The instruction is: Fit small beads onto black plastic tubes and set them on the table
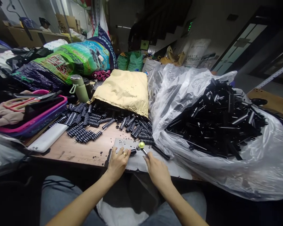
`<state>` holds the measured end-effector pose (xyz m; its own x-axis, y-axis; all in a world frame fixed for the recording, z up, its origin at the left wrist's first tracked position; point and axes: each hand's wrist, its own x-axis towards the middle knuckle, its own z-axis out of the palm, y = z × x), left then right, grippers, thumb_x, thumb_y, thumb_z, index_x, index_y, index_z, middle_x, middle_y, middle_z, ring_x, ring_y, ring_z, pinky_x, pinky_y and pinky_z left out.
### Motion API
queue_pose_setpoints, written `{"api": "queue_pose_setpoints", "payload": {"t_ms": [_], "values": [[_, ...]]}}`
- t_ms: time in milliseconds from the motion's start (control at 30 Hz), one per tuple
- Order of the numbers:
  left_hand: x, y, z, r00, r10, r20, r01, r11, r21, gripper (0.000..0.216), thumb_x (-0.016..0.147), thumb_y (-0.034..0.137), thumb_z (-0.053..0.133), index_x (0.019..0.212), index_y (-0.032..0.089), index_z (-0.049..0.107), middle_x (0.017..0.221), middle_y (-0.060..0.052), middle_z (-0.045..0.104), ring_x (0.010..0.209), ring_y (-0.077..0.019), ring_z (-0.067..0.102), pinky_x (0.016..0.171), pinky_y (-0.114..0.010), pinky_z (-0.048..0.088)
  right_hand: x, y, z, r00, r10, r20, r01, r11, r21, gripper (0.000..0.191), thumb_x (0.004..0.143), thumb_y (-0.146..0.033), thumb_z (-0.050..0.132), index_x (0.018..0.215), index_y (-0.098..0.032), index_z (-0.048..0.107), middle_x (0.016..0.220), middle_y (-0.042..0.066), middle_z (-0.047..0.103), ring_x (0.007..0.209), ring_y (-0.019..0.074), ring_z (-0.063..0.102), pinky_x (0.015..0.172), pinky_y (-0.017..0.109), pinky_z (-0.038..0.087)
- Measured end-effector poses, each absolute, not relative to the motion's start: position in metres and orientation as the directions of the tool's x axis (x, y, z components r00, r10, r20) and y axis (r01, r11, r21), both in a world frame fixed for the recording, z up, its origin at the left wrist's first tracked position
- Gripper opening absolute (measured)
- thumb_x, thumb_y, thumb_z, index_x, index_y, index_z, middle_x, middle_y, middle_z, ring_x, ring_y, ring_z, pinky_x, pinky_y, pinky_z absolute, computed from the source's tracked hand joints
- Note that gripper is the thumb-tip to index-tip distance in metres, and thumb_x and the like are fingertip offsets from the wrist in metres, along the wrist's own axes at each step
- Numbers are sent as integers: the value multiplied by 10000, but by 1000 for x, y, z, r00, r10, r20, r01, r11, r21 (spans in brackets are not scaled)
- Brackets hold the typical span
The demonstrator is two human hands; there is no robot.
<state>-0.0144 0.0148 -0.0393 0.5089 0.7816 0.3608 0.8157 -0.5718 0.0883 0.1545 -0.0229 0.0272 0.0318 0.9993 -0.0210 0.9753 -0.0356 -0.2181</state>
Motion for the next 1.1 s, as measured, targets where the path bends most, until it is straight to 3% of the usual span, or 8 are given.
{"api": "queue_pose_setpoints", "payload": {"t_ms": [167,367,500,633,700,800,1000,1100], "values": [[7,4,-61,534,756,378,787,-608,104,489,838,270,362,1271,45,382,1277,-185,454,1230,-280,348,989,-454,267,121,-26,52,-60,985,160,918,117,-378,458,915,-414,102,874,-200,504,678,62,614,581,181,591,522,254,377],[10,11,-75,525,728,440,752,-639,161,485,818,140,314,1291,31,334,1274,-191,448,1214,-253,372,988,-421,298,91,-23,35,-158,985,-72,959,135,-251,416,907,-390,217,1087,-146,503,739,117,661,562,217,610,498,272,366],[6,13,-44,445,859,254,789,-510,343,373,840,146,315,1163,73,487,1077,-182,569,1025,-262,512,836,-406,419,108,-21,45,-87,991,105,965,110,-240,422,919,-428,176,892,-194,526,638,36,630,538,172,593,466,236,278],[-6,20,-9,541,839,60,750,-514,417,309,842,268,409,1099,154,536,914,-108,593,843,-224,548,717,-335,452,139,-12,30,-4,991,135,993,19,-112,374,918,-428,234,768,-198,487,578,5,596,499,154,572,454,247,192],[-18,46,3,419,905,67,823,-410,393,351,851,330,404,1130,146,512,970,-120,575,839,-216,539,727,-324,443,152,-5,9,23,994,110,999,-19,-35,353,912,-424,271,754,-193,486,589,8,594,494,154,567,455,253,178],[-40,109,12,97,989,111,966,-121,229,328,880,235,312,1095,83,508,1037,-170,543,932,-241,505,742,-330,426,161,-1,-19,29,992,120,999,-31,16,325,903,-404,319,740,-186,494,636,21,594,524,158,565,468,255,215],[-66,181,7,156,981,116,973,-173,151,295,786,16,309,929,48,565,900,-179,578,903,-270,533,772,-397,405,175,5,-2,-116,880,461,976,188,-113,202,882,-309,395,865,-174,545,809,66,600,797,193,544,676,293,372],[-66,174,9,215,966,147,965,-233,123,364,782,-2,288,1052,57,525,937,-168,567,876,-249,552,764,-383,414,213,26,29,2,786,619,982,117,-151,199,873,-237,379,908,-160,559,885,100,598,861,208,517,732,321,377]]}}
